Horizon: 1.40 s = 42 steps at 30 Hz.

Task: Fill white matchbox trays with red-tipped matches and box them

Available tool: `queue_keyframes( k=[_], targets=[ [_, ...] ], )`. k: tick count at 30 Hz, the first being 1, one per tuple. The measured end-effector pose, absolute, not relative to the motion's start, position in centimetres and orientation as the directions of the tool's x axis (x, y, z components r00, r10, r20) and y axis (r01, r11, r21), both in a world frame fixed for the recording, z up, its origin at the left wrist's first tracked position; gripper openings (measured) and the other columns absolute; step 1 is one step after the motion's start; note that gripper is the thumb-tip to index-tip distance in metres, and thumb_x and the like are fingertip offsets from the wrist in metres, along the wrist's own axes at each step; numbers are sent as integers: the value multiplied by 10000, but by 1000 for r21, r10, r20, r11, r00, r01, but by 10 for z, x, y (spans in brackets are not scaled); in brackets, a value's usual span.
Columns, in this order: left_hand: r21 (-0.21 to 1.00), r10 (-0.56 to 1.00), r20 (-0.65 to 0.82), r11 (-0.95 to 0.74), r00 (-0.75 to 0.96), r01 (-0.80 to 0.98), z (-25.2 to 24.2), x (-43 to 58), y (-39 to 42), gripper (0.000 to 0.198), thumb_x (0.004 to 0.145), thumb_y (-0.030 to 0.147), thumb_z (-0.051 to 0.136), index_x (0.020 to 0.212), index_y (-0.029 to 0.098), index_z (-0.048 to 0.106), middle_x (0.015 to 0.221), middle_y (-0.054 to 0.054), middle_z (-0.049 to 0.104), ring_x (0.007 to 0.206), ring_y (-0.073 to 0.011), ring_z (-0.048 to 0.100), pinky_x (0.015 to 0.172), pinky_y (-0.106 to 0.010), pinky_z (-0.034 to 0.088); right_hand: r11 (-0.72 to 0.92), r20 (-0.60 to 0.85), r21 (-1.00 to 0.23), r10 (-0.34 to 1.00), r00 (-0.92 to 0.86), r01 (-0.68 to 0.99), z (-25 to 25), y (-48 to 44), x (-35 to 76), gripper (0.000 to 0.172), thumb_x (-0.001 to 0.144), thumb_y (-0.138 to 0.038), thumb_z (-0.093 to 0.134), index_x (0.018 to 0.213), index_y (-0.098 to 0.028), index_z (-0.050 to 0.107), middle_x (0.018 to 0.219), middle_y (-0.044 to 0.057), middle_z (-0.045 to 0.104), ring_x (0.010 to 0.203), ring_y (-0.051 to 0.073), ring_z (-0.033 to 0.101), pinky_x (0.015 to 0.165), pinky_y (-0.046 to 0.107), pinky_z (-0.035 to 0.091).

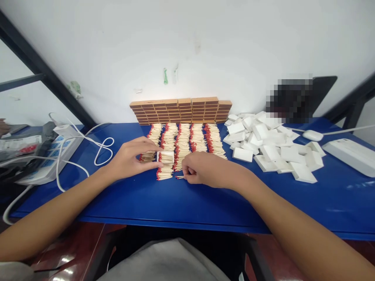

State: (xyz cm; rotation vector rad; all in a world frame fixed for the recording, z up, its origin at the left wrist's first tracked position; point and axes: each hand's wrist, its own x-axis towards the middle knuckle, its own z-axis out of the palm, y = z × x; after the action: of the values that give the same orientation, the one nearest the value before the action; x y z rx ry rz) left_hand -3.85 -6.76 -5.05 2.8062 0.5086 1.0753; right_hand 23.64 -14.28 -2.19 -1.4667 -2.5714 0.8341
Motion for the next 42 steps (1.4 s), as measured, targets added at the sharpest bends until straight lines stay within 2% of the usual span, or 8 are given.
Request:
queue_keyframes(
  k=[3, 9, 16, 22, 31, 35, 39, 42],
  targets=[
    [194, 329, 637, -944, 697, 268, -51, -39, -68, 396, 849, 440, 873, 1139, 186, 785, 998, -86, 802, 933, -208, 740, 857, -331, 608, 405, -149, -581, 800, -582, 706, -19, -142, 238, 72, 891, -229, 637, 828, -211, 667, 808, 6, 661, 675, 142, 540, 606, 281, 397],
    [241, 331, 620, -943, 711, 229, -50, -34, -74, 424, 857, 460, 861, 1176, 191, 785, 997, -89, 799, 913, -199, 740, 842, -326, 616, 434, 126, -740, 840, -528, 514, -20, -140, 237, 136, 940, -335, 670, 887, -212, 694, 714, -16, 603, 634, 132, 506, 589, 273, 383],
    [286, 340, 631, -937, 697, 198, -51, -30, -79, 406, 858, 450, 864, 1164, 196, 783, 991, -82, 787, 895, -192, 742, 831, -324, 621, 557, 354, -596, 829, -434, 578, -42, -135, 227, 88, 979, -271, 636, 919, -212, 661, 811, 7, 630, 694, 138, 530, 654, 281, 401],
    [314, 377, 621, -923, 687, 224, -50, -29, -83, 426, 856, 450, 866, 1194, 209, 770, 1016, -80, 790, 921, -195, 748, 859, -326, 625, 589, 397, -474, 807, -438, 655, -47, -134, 224, 90, 1009, -287, 622, 955, -218, 644, 837, 23, 625, 723, 158, 530, 662, 287, 396],
    [297, 386, 635, -922, 669, 250, -53, -33, -80, 525, 845, 450, 879, 1277, 195, 723, 1053, -81, 806, 970, -208, 760, 918, -351, 624, 644, 476, -389, 753, -454, 659, -42, -135, 228, 73, 1006, -246, 608, 989, -211, 669, 863, 34, 638, 728, 163, 555, 672, 298, 392],
    [290, 393, 641, -919, 659, 266, -52, -35, -78, 530, 840, 440, 885, 1279, 189, 723, 1050, -78, 811, 984, -208, 756, 933, -353, 615, 627, 421, -390, 773, -475, 675, -35, -133, 236, 106, 989, -245, 609, 923, -207, 683, 814, 32, 636, 706, 162, 557, 670, 298, 389],
    [291, 418, 632, -908, 653, 300, -50, -37, -76, 498, 842, 437, 884, 1253, 193, 742, 1065, -82, 797, 967, -200, 754, 895, -332, 619, 591, 226, -408, 804, -550, 696, -30, -132, 242, 105, 952, -239, 629, 895, -208, 711, 782, 31, 653, 726, 175, 579, 681, 301, 397],
    [280, 412, 646, -911, 643, 303, -49, -37, -74, 479, 842, 433, 885, 1227, 181, 753, 1047, -85, 790, 947, -193, 751, 878, -321, 619, 554, 88, -428, 812, -577, 714, -30, -132, 243, 87, 922, -208, 636, 888, -206, 716, 863, 43, 689, 759, 174, 590, 678, 294, 407]
  ],
)
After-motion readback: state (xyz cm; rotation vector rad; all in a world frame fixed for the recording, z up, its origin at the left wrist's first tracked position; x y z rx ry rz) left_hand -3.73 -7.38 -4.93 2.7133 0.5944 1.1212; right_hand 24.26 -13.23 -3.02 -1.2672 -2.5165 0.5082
